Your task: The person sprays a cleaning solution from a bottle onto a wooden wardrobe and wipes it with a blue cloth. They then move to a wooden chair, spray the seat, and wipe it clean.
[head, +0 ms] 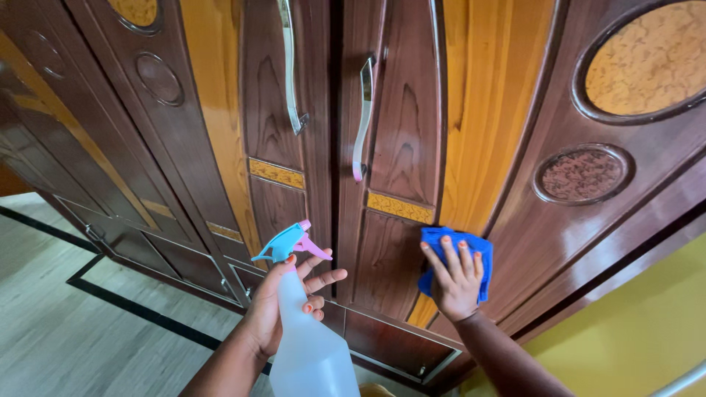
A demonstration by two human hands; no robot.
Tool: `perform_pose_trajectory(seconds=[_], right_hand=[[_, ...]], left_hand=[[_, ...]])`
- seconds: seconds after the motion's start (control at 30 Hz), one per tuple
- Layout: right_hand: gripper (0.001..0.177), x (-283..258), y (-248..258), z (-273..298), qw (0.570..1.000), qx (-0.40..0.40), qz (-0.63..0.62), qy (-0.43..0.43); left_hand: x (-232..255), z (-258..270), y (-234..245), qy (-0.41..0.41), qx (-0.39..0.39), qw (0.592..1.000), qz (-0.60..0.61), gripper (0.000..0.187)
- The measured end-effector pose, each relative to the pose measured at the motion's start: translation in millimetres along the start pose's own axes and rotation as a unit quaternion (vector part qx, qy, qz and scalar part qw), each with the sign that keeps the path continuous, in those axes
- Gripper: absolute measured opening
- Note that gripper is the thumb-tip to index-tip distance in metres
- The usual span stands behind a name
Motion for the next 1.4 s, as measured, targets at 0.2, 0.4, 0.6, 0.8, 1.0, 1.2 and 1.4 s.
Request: perform_pose_trajectory(seconds=[0.2, 0.4, 0.6, 0.8, 1.0, 1.2, 1.4], right_hand=[[0.064, -43, -17, -35, 0.998, -0.047, -0.033, 0.037], [0.076, -94, -46, -79, 0.98, -0.151, -0.1, 0.083], [0.075, -142, -83, -92, 0.955, -0.204, -0.13, 0.171], [0.074, -150, -100, -82, 0.951, -0.205, -0.142, 0.182], [0.074, -146, -100, -76, 0.943, -0.245, -0.147, 0.174], [0.079, -128, -81, -69, 0.944, -0.259, -0.123, 0.162], [0.079, -88, -52, -47, 0.953, -0.257, -0.09, 0.134]], left_hand=[[10, 5, 11, -0.014, 0.003, 1.0, 0.005, 0.065], [21, 15, 29, -0.036, 0.014, 0.999, 0.013, 0.063], [33, 26, 45, -0.057, 0.014, 0.998, 0.024, 0.062], [44, 40, 58, -0.08, 0.044, 0.996, 0.009, 0.065], [40, 41, 59, -0.079, 0.046, 0.996, 0.018, 0.066], [34, 35, 46, -0.059, 0.024, 0.998, 0.02, 0.064], [24, 28, 31, -0.052, 0.017, 0.998, 0.011, 0.062]])
Point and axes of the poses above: each hand's wrist, its own z-axis away from the middle knuckle, its own y-axis out of the back of the hand, x = y × z, the point moved 8 cm from there along -z, towards the middle knuckle, and after that the axes turned 8 degrees about -z, right-handed, at the moved point
